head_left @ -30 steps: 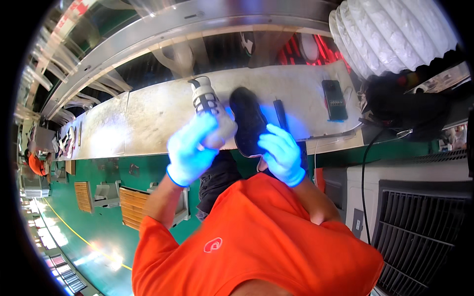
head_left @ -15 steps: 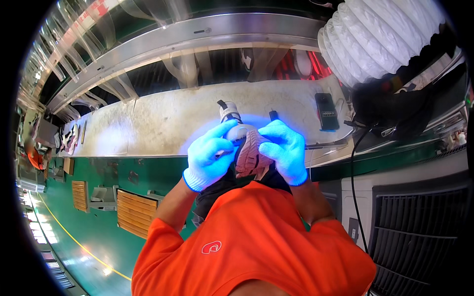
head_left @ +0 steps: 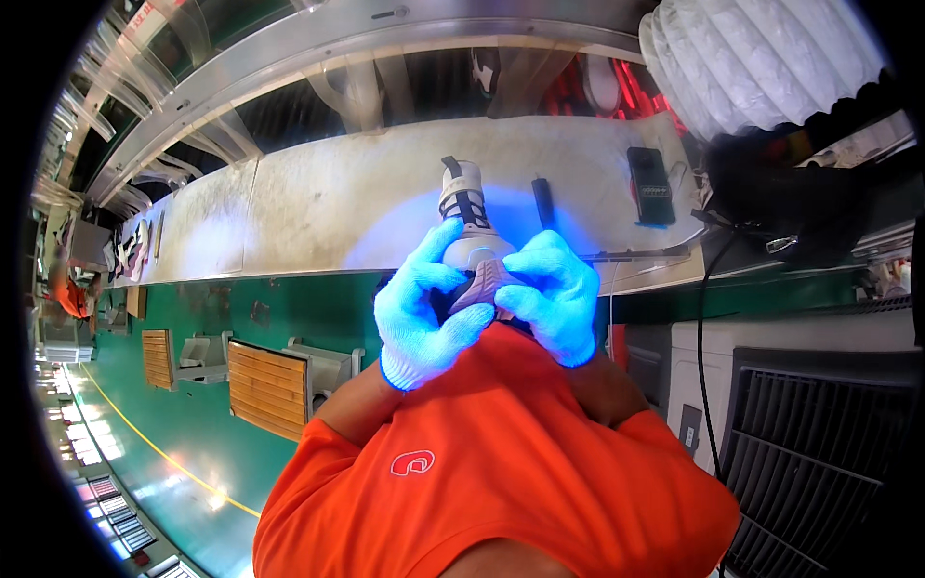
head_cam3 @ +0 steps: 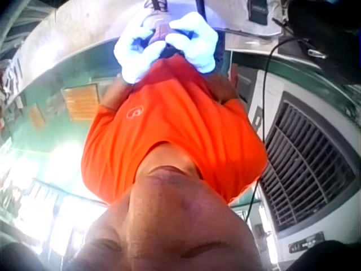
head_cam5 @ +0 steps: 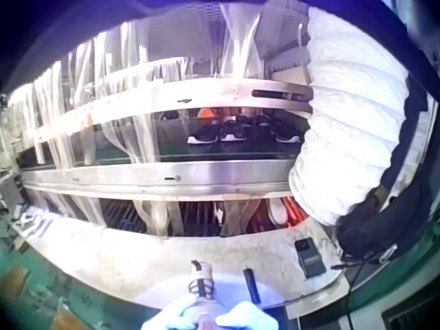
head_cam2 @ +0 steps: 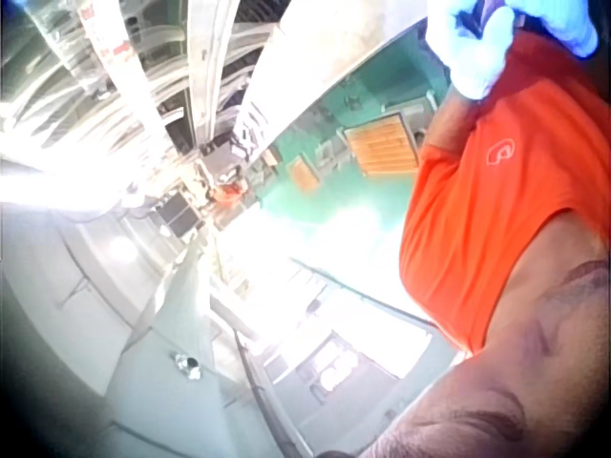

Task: The person repeatedly presses and adjusts the sole and upper of a sneaker on a workbench, rotating it to access different sides. They use gloved hands to apply pressure along the sole edges and around the heel and toe areas, then place the shoe on the bench and pick up another shoe to continue the process.

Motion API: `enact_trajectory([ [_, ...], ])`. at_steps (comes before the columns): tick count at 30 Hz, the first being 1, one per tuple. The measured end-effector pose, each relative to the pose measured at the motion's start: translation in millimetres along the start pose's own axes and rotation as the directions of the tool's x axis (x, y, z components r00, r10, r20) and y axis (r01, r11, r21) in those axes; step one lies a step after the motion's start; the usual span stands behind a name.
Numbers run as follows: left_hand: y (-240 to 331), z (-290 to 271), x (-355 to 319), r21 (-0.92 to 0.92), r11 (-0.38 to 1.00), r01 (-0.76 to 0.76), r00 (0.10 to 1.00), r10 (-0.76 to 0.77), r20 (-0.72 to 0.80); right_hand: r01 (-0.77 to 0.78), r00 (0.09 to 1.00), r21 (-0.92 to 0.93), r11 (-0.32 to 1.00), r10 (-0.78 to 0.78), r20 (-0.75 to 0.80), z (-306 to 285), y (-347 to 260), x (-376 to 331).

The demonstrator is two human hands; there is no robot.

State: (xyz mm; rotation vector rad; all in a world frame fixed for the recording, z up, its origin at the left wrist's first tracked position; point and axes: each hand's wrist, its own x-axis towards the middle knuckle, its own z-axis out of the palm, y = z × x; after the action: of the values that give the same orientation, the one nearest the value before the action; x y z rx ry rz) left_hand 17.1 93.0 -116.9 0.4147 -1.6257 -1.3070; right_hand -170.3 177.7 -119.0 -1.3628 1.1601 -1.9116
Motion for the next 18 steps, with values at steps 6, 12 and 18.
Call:
enact_trajectory([
  [6, 17, 8, -6, -0.070, 0.988, 0.141, 0.982, -0.149, -0.119, 0.073, 0.997, -0.177, 0.982, -0.074, -0.002, 11, -10, -3],
  [12, 17, 9, -6, -0.142, 0.965, 0.219, 0.949, -0.244, -0.198, 0.097, 0.994, -0.234, 0.967, -0.107, -0.033, 19, -7, -2],
  [18, 18, 8, -4, -0.181, 0.960, 0.212, 0.947, -0.247, -0.204, 0.112, 0.991, -0.332, 0.936, -0.129, -0.029, 23, -12, 3],
])
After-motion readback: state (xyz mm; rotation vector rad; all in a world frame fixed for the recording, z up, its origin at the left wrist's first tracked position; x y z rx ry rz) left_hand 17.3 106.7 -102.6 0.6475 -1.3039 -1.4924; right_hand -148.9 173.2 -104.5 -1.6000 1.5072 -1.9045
